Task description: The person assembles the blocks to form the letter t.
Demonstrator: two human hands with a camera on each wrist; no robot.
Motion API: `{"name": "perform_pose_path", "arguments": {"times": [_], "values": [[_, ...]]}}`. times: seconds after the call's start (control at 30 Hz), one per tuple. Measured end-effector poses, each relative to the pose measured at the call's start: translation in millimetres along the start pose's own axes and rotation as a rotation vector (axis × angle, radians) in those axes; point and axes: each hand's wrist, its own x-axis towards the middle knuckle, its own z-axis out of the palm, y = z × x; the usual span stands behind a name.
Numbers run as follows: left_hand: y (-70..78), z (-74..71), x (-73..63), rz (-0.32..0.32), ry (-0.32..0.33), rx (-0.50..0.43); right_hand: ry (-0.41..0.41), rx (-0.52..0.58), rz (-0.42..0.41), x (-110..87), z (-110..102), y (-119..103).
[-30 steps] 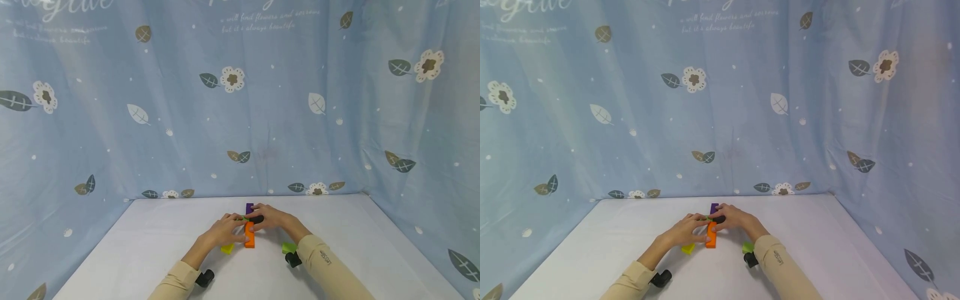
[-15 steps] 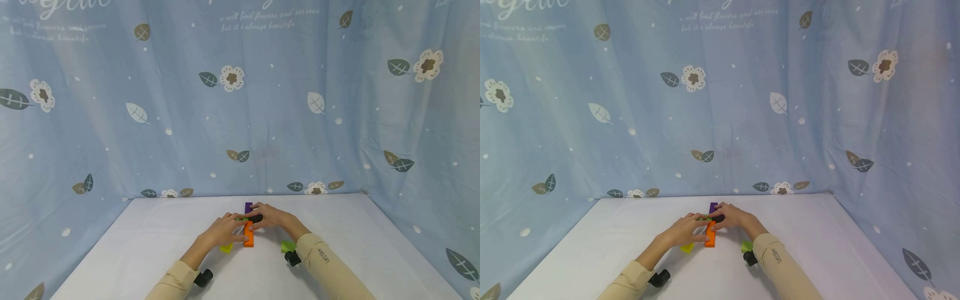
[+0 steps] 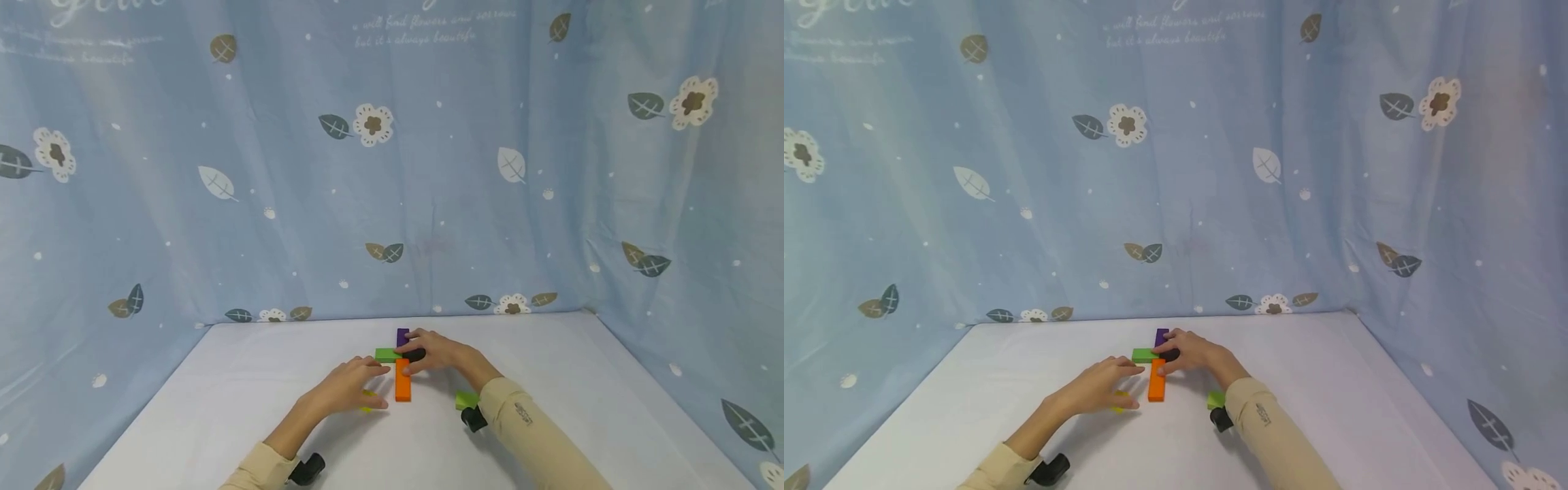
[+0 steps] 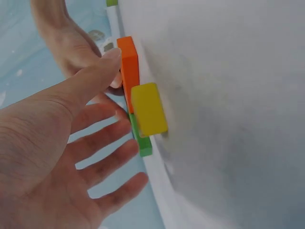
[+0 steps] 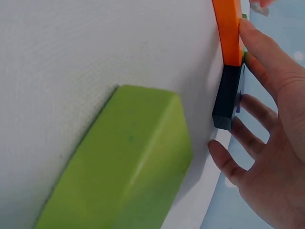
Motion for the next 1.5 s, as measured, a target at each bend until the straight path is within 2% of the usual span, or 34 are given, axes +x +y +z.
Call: {"name": "perform_pose_path", "arguments": {"times": [0.37, 0.63, 0.8, 1.0, 1.2, 1.37, 1.5], "values": [[0.4, -3.9, -21.0, -0.057, -0.002, -0.018, -0.005, 0.002, 0.039, 0.5, 0, -2], [0.4, -5.6, -30.4, -0.119, 0.002, -0.141, -0.010, 0.003, 0.041, 0.1, -2, -3], [-0.9, -4.5, -32.8, -0.153, 0.052, -0.208, -0.009, -0.002, 0.031, 0.4, -1, -2], [-2.5, -2.2, -36.0, -0.215, 0.098, -0.237, -0.010, 0.002, 0.015, -0.3, 0, -2], [-2.3, 1.8, -37.5, -0.231, 0.101, -0.250, -0.010, 0.000, 0.016, -0.9, 0, -3], [0.0, 3.6, -35.3, -0.269, 0.087, -0.269, -0.005, 0.007, 0.011, -1.4, -1, -4], [1.7, 5.5, -33.1, -0.286, 0.089, -0.245, -0.003, 0.004, 0.010, -1.2, -1, -3]]}}
